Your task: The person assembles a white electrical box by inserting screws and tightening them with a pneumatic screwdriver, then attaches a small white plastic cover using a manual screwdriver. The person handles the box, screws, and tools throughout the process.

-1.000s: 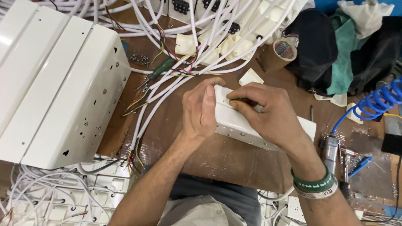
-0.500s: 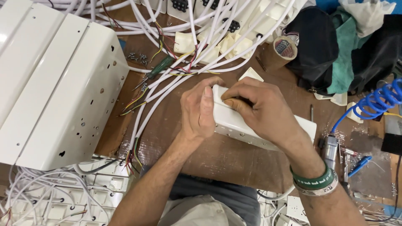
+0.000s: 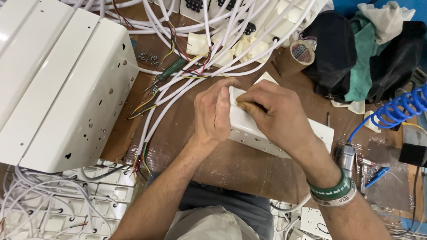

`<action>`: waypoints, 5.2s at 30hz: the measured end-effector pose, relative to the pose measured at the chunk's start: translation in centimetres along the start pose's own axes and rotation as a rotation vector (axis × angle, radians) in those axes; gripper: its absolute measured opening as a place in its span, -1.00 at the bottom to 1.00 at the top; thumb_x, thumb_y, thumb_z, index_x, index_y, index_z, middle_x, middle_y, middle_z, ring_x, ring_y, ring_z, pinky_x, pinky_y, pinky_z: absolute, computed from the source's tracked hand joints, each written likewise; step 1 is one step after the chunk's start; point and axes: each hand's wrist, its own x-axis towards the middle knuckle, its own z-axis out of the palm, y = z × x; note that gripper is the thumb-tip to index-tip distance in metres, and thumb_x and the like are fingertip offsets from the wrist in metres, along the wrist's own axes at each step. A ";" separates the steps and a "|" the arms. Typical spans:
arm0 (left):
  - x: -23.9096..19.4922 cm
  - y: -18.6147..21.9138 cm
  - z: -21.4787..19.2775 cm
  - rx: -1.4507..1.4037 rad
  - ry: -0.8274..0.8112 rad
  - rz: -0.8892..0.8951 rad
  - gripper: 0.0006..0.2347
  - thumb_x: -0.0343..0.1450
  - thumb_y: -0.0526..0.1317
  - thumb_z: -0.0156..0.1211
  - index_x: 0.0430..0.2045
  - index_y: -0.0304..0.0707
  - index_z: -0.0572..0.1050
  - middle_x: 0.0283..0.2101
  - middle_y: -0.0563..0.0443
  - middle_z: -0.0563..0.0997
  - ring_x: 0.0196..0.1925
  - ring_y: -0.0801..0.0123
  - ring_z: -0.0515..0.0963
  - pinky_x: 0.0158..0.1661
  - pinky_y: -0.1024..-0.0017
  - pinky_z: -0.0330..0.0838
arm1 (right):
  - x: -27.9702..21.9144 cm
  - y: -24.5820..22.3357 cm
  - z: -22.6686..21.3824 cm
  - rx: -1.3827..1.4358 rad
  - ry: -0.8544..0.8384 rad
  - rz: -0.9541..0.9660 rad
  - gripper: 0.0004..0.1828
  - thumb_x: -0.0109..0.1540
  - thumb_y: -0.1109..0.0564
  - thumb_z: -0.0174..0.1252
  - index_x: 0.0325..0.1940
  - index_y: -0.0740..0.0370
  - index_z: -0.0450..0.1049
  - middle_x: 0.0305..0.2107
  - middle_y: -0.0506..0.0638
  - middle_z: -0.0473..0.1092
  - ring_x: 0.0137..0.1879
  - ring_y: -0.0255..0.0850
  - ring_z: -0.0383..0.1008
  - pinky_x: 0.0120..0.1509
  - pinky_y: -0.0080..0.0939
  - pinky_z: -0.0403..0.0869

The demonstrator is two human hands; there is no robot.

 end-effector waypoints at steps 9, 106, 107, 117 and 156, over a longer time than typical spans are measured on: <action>0.2 0.9 -0.3 -0.002 0.001 0.001 -0.52 0.57 -0.01 -0.43 -0.24 -0.30 0.56 -0.42 -0.24 0.62 -0.42 0.07 0.63 -0.36 0.22 0.50 | -0.4 0.5 0.7 -0.039 0.062 0.026 -0.88 0.18 0.29 0.39 -0.22 0.15 0.66 -0.37 0.01 0.53 -0.22 -0.04 0.60 -0.12 -0.13 0.54; -0.9 -0.8 0.4 0.085 0.028 0.045 -0.53 0.50 -0.03 -0.31 -0.20 -0.46 0.57 -0.44 -0.14 0.59 -0.48 0.27 0.46 -0.41 0.33 0.31 | -9.8 2.8 -6.5 1.404 0.664 0.262 -0.53 0.25 0.11 0.18 0.26 0.13 0.39 -0.53 -0.17 0.22 -0.45 -0.40 0.11 -0.45 -0.46 0.09; -1.0 -1.1 0.5 0.070 0.027 0.067 -0.51 0.52 0.00 -0.34 -0.21 -0.43 0.57 -0.48 -0.10 0.57 -0.52 0.32 0.43 -0.46 0.35 0.29 | -7.7 2.6 -5.7 1.355 0.622 0.147 -0.51 0.29 0.10 0.21 0.30 0.06 0.33 -0.53 -0.22 0.22 -0.45 -0.42 0.15 -0.43 -0.44 0.15; -0.6 1.3 -0.2 0.005 0.013 0.041 -0.60 0.52 -0.10 -0.25 -0.20 -0.50 0.52 -0.33 -0.19 0.64 -0.42 0.23 0.53 -0.33 0.34 0.40 | 4.7 1.6 0.3 1.219 0.538 -0.003 -0.61 0.37 0.20 0.06 0.30 0.26 0.34 -0.59 -0.03 0.23 -0.51 -0.23 0.25 -0.44 -0.27 0.25; -0.1 2.1 -0.3 0.045 0.007 0.054 -0.62 0.52 -0.17 -0.29 -0.23 -0.54 0.51 -0.26 -0.27 0.66 -0.34 0.08 0.61 -0.23 0.27 0.46 | 5.0 1.3 1.5 1.210 0.222 -0.249 -0.64 0.30 0.12 0.01 0.15 0.26 0.18 -0.64 -0.05 0.16 -0.65 -0.33 0.04 -0.57 -0.38 0.14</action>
